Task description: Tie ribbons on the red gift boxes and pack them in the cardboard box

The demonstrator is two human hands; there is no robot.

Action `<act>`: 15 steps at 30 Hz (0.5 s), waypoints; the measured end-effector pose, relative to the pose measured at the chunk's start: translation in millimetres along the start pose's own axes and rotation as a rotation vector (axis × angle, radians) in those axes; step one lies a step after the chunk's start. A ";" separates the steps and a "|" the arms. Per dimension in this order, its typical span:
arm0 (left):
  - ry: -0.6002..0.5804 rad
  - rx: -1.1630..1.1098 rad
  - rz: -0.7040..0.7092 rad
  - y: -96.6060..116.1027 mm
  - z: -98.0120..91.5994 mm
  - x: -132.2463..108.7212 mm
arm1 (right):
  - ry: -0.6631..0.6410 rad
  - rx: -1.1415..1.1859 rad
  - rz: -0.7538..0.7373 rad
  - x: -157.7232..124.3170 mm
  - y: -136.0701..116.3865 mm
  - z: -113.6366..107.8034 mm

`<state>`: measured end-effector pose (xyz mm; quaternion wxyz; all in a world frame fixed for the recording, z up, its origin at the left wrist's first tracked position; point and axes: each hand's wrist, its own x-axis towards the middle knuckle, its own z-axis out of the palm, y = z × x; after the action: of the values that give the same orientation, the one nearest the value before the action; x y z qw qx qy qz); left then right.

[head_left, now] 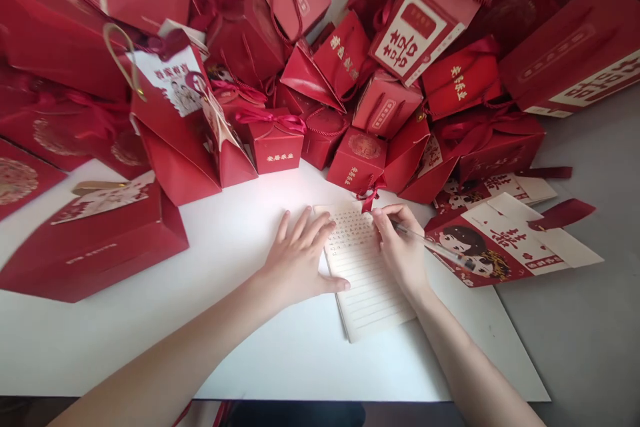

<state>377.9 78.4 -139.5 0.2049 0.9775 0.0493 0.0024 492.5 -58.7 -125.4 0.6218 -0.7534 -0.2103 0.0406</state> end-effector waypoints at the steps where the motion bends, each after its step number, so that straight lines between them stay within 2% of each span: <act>1: -0.003 -0.009 -0.003 -0.2 -0.8 0.2 | 0.038 -0.078 -0.077 3.6 2.7 -4.1; 5: -0.009 -0.054 0.001 -1.9 -4.3 0.2 | 0.147 -0.447 -0.348 14.2 13.0 -21.0; 8: 0.000 -0.084 0.028 -5.4 -5.9 0.6 | 0.139 -0.590 -0.567 17.8 17.5 -30.9; 10: 0.019 -0.095 0.061 -8.6 -6.4 1.7 | 0.101 -0.642 -0.696 20.0 20.3 -36.5; 13: 0.076 -0.091 0.095 -12.2 -6.9 4.4 | -0.034 -0.710 -0.849 23.3 20.9 -40.8; 15: 0.142 -0.090 0.095 -12.9 -7.0 6.5 | -0.007 -0.730 -0.936 20.1 11.9 -37.5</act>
<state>382.9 93.5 -138.3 0.2442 0.9660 0.0170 0.0835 525.9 -87.4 -124.4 0.2736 -0.7455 -0.5226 -0.3103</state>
